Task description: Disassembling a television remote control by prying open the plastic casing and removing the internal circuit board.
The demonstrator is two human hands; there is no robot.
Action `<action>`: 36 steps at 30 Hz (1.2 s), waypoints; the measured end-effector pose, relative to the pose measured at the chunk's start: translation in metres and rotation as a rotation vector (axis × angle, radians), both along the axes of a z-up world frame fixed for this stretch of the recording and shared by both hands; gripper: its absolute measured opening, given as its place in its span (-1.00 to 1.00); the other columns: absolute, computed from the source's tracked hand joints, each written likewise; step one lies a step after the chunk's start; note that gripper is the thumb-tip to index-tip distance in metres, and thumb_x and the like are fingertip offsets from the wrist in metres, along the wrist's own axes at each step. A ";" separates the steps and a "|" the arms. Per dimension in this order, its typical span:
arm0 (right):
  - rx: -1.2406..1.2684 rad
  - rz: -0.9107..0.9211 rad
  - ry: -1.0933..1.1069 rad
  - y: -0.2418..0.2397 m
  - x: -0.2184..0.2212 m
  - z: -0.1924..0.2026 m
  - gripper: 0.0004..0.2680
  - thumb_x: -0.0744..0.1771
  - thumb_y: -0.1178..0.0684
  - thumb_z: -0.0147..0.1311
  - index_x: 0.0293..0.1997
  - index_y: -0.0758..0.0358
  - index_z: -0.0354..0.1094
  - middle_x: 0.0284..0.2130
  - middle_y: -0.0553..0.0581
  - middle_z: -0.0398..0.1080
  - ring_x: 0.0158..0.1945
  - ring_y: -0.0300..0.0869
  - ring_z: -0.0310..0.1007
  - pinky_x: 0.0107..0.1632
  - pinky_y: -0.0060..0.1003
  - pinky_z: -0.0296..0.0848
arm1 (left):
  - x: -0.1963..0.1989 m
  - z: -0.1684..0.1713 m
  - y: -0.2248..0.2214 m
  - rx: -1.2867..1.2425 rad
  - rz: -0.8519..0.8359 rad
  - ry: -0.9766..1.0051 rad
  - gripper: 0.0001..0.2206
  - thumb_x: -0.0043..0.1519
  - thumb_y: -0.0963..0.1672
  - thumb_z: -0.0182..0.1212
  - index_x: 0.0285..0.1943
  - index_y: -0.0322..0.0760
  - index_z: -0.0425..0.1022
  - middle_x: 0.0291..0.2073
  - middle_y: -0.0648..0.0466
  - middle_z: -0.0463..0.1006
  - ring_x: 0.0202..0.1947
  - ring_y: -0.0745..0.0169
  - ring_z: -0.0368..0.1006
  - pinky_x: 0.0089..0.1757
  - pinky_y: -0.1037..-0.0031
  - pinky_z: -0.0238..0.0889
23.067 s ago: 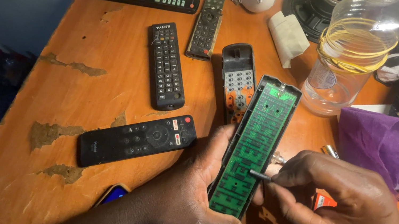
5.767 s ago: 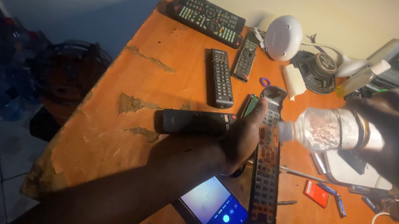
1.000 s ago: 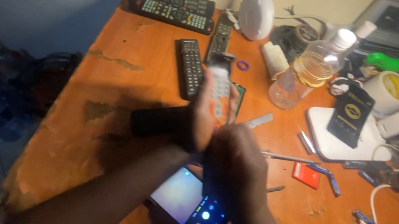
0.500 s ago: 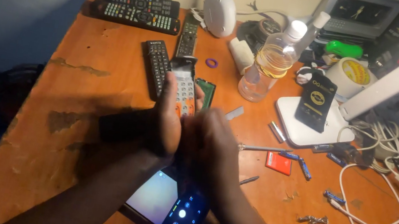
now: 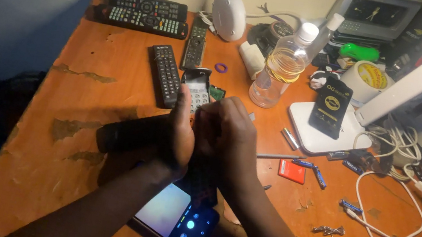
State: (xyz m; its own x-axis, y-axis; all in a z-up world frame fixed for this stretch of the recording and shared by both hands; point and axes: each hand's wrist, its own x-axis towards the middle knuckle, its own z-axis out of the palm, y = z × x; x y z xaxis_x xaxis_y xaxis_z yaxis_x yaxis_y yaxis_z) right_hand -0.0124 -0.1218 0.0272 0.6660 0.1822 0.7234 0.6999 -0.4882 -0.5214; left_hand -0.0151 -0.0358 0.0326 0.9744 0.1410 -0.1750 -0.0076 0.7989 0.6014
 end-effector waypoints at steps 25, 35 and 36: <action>0.012 -0.022 -0.041 -0.006 0.009 0.004 -0.92 0.32 0.14 0.22 -0.20 0.13 0.39 -0.36 0.12 0.34 -0.24 0.13 0.51 -0.19 -0.08 0.46 | 0.004 -0.014 -0.007 -0.091 0.070 -0.026 -0.33 0.22 0.19 0.20 0.25 -0.42 0.46 -0.21 -0.16 0.57 -0.32 0.17 0.49 -0.25 0.48 0.42; -0.065 0.016 -0.108 -0.009 0.003 0.010 -0.90 0.31 0.17 0.27 -0.23 0.17 0.39 -0.41 0.14 0.33 -0.25 0.13 0.48 -0.17 -0.04 0.44 | -0.015 0.008 -0.008 0.030 0.091 -0.047 -0.39 0.26 0.10 0.19 0.31 -0.46 0.42 0.01 -0.16 0.52 -0.13 0.32 0.45 -0.02 0.51 0.31; -0.068 0.010 -0.106 -0.009 0.001 0.012 -0.90 0.31 0.17 0.27 -0.23 0.17 0.39 -0.41 0.14 0.33 -0.25 0.13 0.48 -0.17 -0.04 0.44 | -0.018 0.010 -0.009 0.027 0.085 -0.046 -0.39 0.26 0.10 0.19 0.31 -0.46 0.42 0.01 -0.16 0.52 -0.13 0.32 0.45 -0.02 0.51 0.31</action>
State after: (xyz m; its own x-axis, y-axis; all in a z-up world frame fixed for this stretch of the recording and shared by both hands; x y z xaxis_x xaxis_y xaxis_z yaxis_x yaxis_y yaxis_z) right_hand -0.0118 -0.1305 0.0392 0.5844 0.2394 0.7754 0.7544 -0.5123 -0.4104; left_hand -0.0334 -0.0451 0.0426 0.9657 0.2272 -0.1258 -0.1023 0.7779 0.6201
